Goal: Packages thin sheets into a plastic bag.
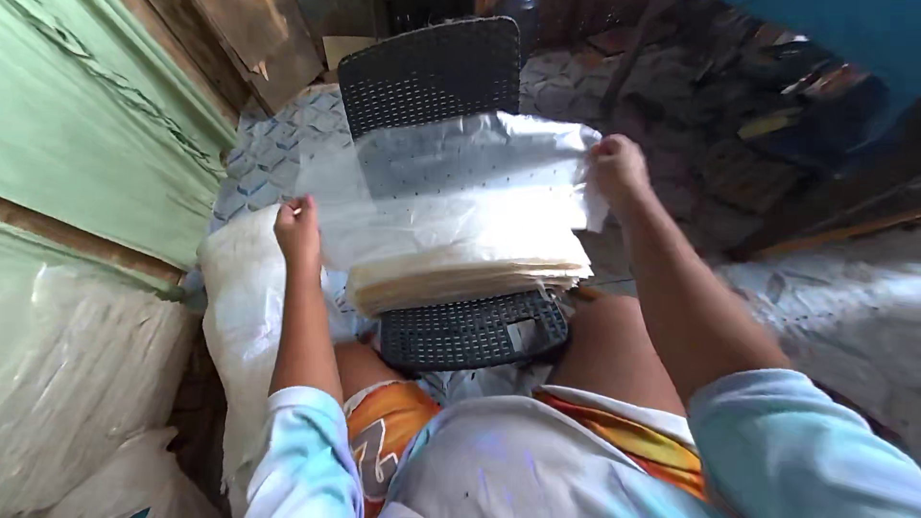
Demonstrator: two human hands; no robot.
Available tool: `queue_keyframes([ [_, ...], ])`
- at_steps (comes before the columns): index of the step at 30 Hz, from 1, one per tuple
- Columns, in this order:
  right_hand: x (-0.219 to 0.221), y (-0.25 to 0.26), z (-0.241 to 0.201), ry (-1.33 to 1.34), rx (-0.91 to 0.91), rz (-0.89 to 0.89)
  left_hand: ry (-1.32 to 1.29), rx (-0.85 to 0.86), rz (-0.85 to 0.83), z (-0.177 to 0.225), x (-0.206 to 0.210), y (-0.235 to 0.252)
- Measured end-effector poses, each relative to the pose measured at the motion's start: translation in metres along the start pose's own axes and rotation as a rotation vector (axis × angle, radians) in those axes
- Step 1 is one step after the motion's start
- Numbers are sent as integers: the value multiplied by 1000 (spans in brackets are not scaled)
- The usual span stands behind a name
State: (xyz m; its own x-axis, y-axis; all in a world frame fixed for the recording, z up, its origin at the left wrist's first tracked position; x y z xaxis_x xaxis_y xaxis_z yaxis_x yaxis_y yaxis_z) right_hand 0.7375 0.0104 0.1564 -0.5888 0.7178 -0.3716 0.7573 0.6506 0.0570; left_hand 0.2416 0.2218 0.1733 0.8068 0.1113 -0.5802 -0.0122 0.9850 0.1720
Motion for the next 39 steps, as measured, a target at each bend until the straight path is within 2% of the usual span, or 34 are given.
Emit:
queue_keyframes([
  [3, 46, 7, 68, -312, 112, -68, 372, -43, -107, -56, 59, 21],
  [6, 80, 2, 131, -442, 263, -104, 626, -150, -263, -120, 115, 12],
  [8, 89, 0, 151, -487, 339, -102, 726, -214, -355, -139, 133, 4],
  [10, 88, 1, 151, -477, 322, -84, 809, -211, -354, -133, 128, 2],
  [11, 86, 4, 141, -449, 261, -63, 815, -178, -298, -120, 123, 5],
  [13, 97, 7, 93, -359, 47, -68, 749, -31, -175, -71, 121, 12],
  [15, 143, -1, 49, -305, -201, -241, 689, 178, -234, -26, 153, 9],
  [17, 198, -9, 54, -369, -270, -479, 705, 227, -414, -25, 202, 2],
  [19, 217, -4, 94, -423, -193, -552, 725, 169, -507, -65, 224, 4],
  [21, 196, 6, 135, -429, -73, -495, 666, 90, -522, -117, 216, 5],
  [23, 167, 11, 169, -363, 38, -442, 447, -8, -538, -161, 199, -3],
  [26, 146, 12, 207, -106, 181, -414, 188, -268, -590, -198, 185, -28],
  [28, 141, 4, 220, 100, 312, -415, 182, -457, -546, -213, 183, -39],
  [30, 134, -10, 220, 180, 471, -419, 182, -519, -578, -227, 185, -41],
  [33, 110, -22, 216, 116, 633, -314, 21, -682, -517, -241, 165, -49],
  [35, 73, -29, 221, 75, 615, -46, -266, -875, -294, -248, 141, -71],
  [37, 37, -57, 213, 293, 557, 367, -491, -975, 2, -236, 116, -102],
  [38, 29, -79, 202, 481, 535, 536, -602, -1002, 90, -224, 110, -118],
  [39, 33, -102, 190, 679, 548, 622, -702, -1015, 147, -208, 107, -131],
])
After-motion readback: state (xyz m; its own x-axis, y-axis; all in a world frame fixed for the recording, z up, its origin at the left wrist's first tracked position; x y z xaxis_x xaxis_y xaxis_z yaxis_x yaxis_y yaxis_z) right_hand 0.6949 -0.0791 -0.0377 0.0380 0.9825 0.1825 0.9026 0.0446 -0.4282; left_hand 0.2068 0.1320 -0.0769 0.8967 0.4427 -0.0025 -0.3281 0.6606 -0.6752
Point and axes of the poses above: each hand's wrist, its own y-axis towards the middle knuckle, its own x-axis out of the palm, z = x × y, the point moved 8 cm from there along y, towards the middle knuckle, and after that the axes turned 15 degrees about y, right-handed, at the moved point
